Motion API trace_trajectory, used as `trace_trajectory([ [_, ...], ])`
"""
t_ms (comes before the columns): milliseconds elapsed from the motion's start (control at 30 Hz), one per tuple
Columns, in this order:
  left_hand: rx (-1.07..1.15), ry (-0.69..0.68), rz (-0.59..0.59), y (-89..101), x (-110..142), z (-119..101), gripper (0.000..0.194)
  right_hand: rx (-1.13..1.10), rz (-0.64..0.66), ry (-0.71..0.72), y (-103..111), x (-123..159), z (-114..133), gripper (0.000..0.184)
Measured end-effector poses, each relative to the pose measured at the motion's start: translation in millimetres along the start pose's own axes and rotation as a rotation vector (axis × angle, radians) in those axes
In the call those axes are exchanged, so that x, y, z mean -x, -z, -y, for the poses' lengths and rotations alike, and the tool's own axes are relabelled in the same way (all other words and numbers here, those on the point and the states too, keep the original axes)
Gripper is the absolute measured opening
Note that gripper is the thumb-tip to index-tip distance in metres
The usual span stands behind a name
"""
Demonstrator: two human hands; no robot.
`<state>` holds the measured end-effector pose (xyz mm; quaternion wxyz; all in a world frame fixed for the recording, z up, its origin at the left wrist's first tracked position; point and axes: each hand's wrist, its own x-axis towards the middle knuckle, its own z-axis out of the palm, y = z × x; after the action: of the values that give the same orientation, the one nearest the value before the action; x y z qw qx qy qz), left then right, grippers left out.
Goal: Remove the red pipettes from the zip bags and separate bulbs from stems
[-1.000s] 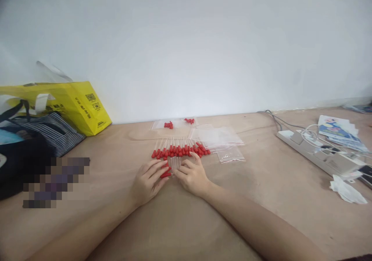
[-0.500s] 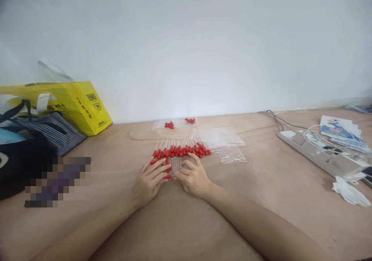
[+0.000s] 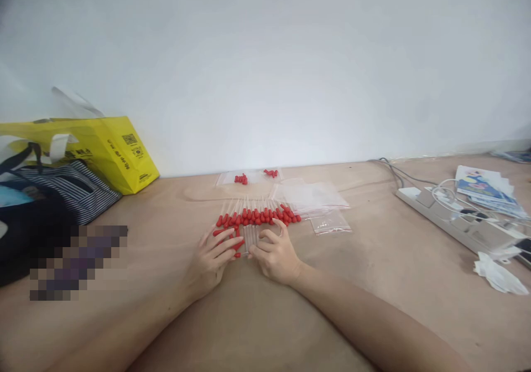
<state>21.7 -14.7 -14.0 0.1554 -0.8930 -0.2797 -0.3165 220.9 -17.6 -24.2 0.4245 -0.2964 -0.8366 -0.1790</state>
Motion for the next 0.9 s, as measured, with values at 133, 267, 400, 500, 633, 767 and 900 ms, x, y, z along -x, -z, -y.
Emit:
trace_trajectory([
  [133, -0.004, 0.036, -0.010, 7.8, 2.8, 4.2, 0.023, -0.017, 0.015, -0.020, 4.2, 2.3, -0.8, 0.012],
  [267, -0.044, 0.240, -0.038, 14.8, 10.5, 17.4, 0.020, -0.004, 0.060, -0.181, 7.6, 9.1, -9.4, 0.014],
  [400, -0.008, 0.315, 0.010, 12.4, 14.5, 23.9, 0.020, -0.099, 0.186, -0.358, 1.3, 15.6, -15.6, 0.019],
  [500, 0.017, 0.374, 0.024, 7.7, 14.1, 23.2, 0.019, -0.155, 0.257, -0.430, -5.7, 18.6, -15.5, 0.024],
  [633, 0.025, 0.507, 0.040, 4.3, 12.3, 22.9, 0.020, -0.175, 0.290, -0.453, -11.5, 19.3, -13.9, 0.030],
  [767, 0.010, 0.563, 0.084, 1.6, 7.9, 23.5, 0.027, -0.202, 0.275, -0.475, -15.4, 15.6, -11.3, 0.029],
  [900, 0.058, 0.597, 0.075, -1.1, 3.7, 21.8, 0.030, -0.242, 0.280, -0.502, -14.0, 10.0, -6.4, 0.021],
])
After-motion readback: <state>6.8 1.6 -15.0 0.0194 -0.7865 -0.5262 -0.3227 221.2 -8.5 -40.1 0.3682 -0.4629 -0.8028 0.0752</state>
